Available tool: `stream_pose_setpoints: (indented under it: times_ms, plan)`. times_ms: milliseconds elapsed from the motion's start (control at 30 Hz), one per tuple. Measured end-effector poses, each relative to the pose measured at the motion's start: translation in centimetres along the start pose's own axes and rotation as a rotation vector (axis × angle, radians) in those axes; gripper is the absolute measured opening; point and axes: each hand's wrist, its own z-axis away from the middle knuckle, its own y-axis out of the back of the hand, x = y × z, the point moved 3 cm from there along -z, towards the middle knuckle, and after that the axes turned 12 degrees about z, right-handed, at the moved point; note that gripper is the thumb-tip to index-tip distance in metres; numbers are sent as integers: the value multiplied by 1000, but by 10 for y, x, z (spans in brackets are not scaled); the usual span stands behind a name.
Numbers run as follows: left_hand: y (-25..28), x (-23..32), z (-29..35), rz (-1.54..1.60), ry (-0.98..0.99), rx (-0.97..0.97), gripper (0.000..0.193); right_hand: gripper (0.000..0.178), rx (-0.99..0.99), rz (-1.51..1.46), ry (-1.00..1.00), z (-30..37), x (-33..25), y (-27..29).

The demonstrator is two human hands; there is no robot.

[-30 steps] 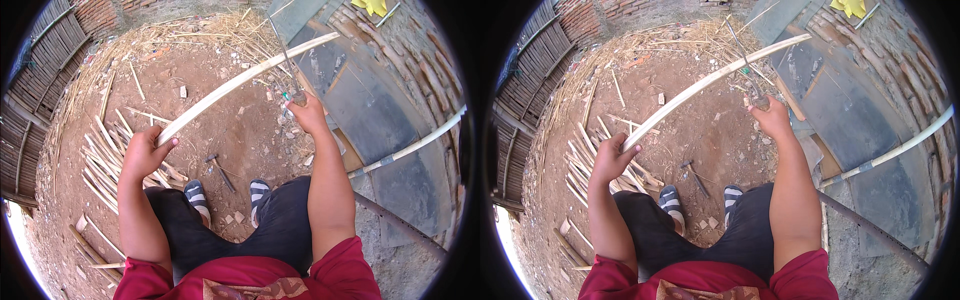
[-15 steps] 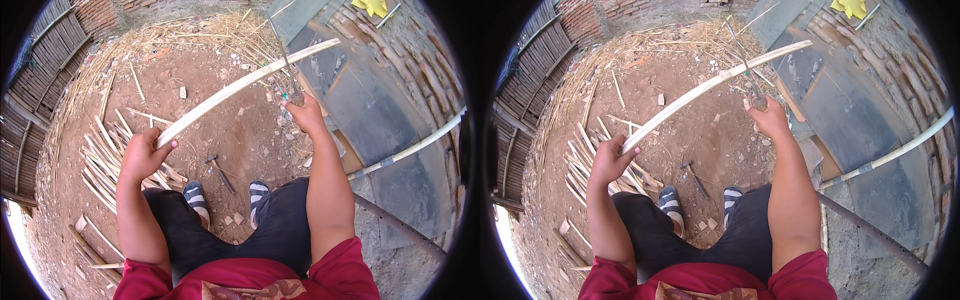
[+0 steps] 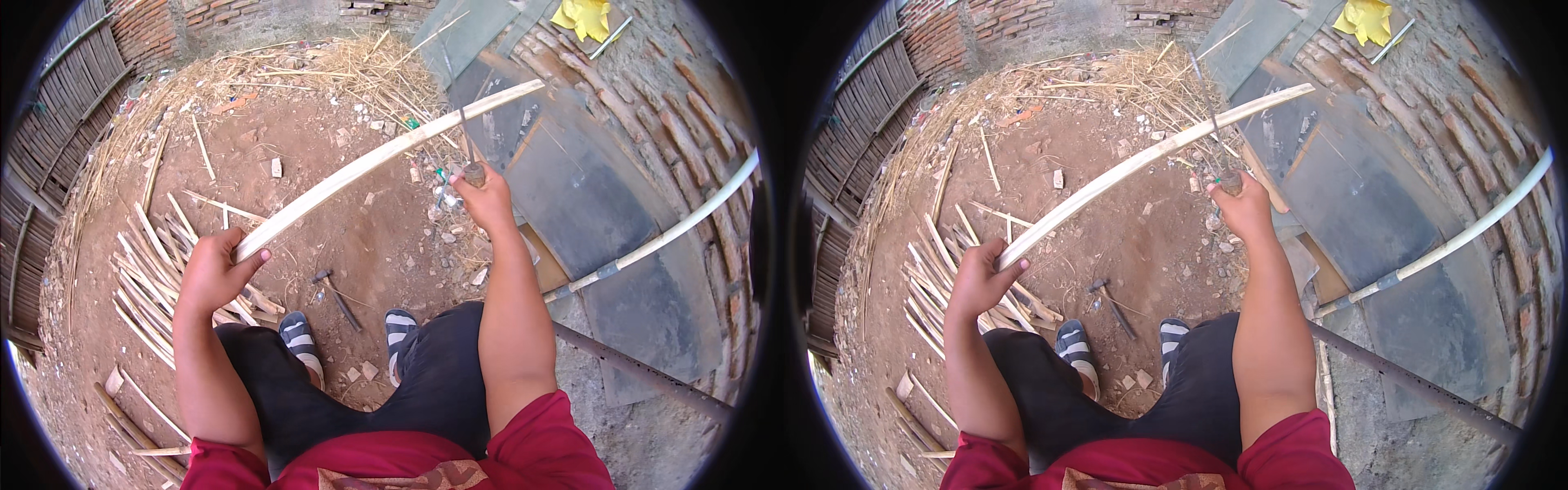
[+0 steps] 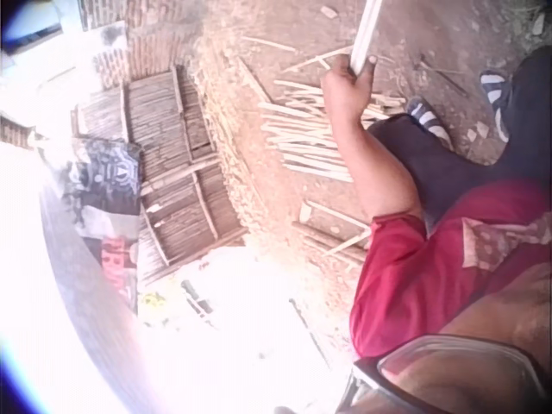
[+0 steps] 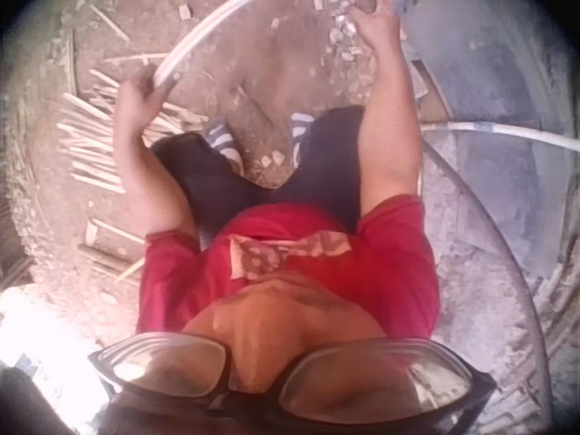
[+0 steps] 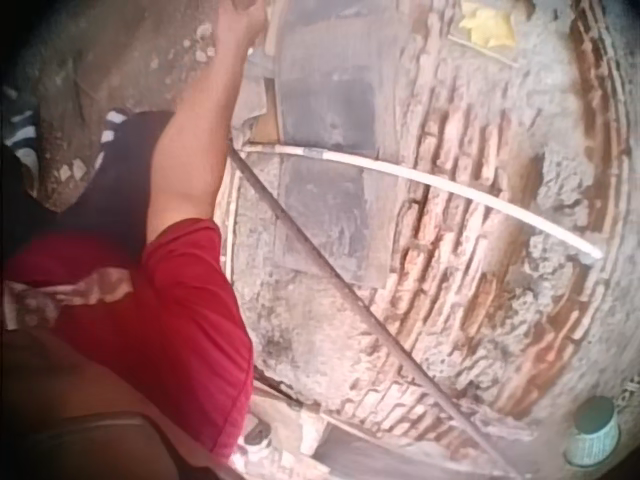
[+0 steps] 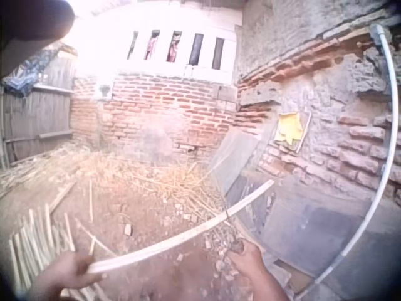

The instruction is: The person uses a machete to shave and trim a long strip of bamboo while seated. They then use the machete and a hammer to split the end of a bamboo pole.

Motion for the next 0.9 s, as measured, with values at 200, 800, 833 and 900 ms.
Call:
stream_pose_setpoints:
  times_ms: [200,800,833,900]
  plan:
    - [-15,-3,-8,48,-27,-35,35,28,-221,131,493,40,-47,-35]
    - [-13,-2,-4,-107,0,-48,40,22,-289,-775,156,26,-30,-24]
    - [-13,1,-4,-115,-4,-45,40,23,-291,-800,156,24,-29,-25]
    - [-12,7,-4,-128,-14,-41,39,24,-287,-859,125,21,-27,-26]
